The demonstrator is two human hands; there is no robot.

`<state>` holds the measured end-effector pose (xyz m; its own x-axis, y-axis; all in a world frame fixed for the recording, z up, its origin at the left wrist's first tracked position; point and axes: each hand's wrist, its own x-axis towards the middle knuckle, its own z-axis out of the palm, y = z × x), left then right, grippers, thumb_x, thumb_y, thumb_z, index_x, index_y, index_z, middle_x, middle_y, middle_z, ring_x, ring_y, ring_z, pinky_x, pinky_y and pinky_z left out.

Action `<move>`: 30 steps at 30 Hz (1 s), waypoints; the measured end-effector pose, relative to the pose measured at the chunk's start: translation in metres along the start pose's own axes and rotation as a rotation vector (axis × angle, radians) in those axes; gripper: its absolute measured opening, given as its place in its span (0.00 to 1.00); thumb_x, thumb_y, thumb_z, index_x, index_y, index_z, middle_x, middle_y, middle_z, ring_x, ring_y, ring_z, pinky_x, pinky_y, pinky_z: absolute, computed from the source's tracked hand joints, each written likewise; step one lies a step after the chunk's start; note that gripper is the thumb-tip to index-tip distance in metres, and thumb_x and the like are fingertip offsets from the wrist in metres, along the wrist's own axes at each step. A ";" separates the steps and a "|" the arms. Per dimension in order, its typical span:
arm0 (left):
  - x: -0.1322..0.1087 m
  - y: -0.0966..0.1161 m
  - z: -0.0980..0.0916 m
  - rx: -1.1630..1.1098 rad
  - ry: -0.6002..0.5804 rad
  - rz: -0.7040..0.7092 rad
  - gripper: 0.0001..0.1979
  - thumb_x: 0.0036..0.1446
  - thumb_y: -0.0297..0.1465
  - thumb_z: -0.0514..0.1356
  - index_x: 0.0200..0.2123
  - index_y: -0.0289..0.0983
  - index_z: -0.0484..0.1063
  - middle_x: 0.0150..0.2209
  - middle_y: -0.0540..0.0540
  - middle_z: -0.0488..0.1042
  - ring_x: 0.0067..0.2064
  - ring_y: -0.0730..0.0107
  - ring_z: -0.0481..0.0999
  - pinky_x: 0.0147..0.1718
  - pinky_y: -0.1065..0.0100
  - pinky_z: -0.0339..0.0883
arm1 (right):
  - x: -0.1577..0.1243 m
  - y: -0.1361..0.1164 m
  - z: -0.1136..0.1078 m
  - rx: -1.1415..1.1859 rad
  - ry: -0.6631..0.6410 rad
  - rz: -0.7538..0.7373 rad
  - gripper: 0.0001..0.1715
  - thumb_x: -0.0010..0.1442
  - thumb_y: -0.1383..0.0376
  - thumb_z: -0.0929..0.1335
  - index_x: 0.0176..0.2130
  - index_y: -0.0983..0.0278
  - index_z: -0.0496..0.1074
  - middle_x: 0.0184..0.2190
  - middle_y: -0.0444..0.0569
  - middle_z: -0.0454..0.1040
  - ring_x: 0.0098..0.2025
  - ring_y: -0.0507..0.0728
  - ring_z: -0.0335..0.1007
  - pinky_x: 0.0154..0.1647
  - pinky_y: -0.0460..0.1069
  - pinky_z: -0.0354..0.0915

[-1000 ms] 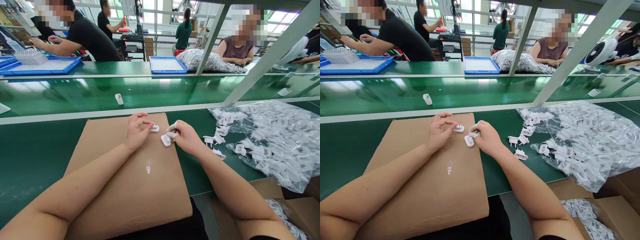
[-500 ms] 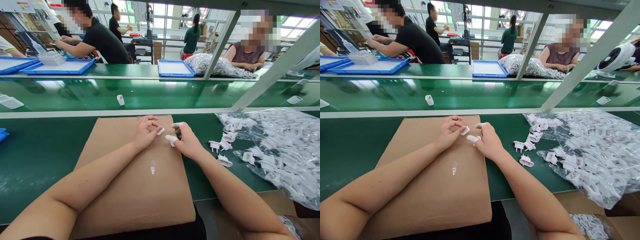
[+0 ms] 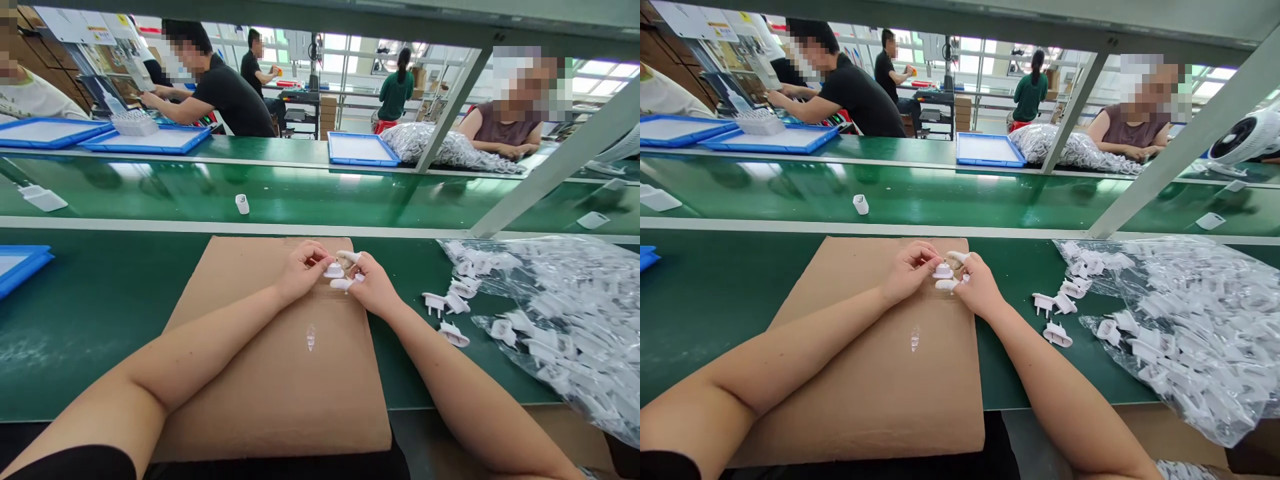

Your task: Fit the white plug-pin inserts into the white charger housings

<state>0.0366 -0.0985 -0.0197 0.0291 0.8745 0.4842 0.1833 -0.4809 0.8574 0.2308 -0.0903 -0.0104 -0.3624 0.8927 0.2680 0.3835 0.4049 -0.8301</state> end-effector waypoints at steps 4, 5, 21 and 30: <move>0.001 0.002 0.008 -0.027 -0.025 -0.157 0.16 0.58 0.44 0.66 0.30 0.36 0.75 0.39 0.42 0.74 0.38 0.67 0.75 0.32 0.70 0.70 | -0.003 -0.003 0.007 -0.019 0.019 -0.025 0.08 0.52 0.67 0.70 0.36 0.61 0.76 0.32 0.45 0.66 0.31 0.53 0.63 0.33 0.49 0.62; 0.003 0.001 0.011 -0.034 0.010 -0.258 0.15 0.59 0.43 0.64 0.32 0.36 0.74 0.38 0.42 0.74 0.37 0.67 0.76 0.33 0.70 0.71 | -0.004 -0.002 0.008 -0.013 0.013 -0.005 0.09 0.52 0.67 0.70 0.36 0.61 0.76 0.33 0.45 0.67 0.31 0.53 0.64 0.33 0.50 0.62; 0.107 -0.039 -0.183 0.915 0.756 -0.607 0.34 0.51 0.29 0.67 0.61 0.30 0.62 0.66 0.31 0.55 0.67 0.36 0.51 0.65 0.42 0.51 | -0.004 0.001 0.014 -0.091 -0.144 0.132 0.08 0.54 0.65 0.71 0.38 0.59 0.73 0.38 0.46 0.72 0.36 0.55 0.70 0.35 0.49 0.65; 0.115 -0.077 -0.248 1.011 0.221 -0.601 0.40 0.40 0.20 0.62 0.61 0.30 0.66 0.64 0.36 0.63 0.64 0.47 0.64 0.66 0.60 0.56 | -0.003 -0.002 0.011 -0.111 -0.176 0.166 0.10 0.53 0.67 0.70 0.38 0.58 0.73 0.38 0.44 0.73 0.36 0.54 0.70 0.34 0.50 0.63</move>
<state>-0.2177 0.0234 0.0134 -0.4770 0.8647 0.1574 0.8025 0.3555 0.4793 0.2215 -0.0962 -0.0150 -0.4249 0.9046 0.0350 0.5376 0.2832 -0.7942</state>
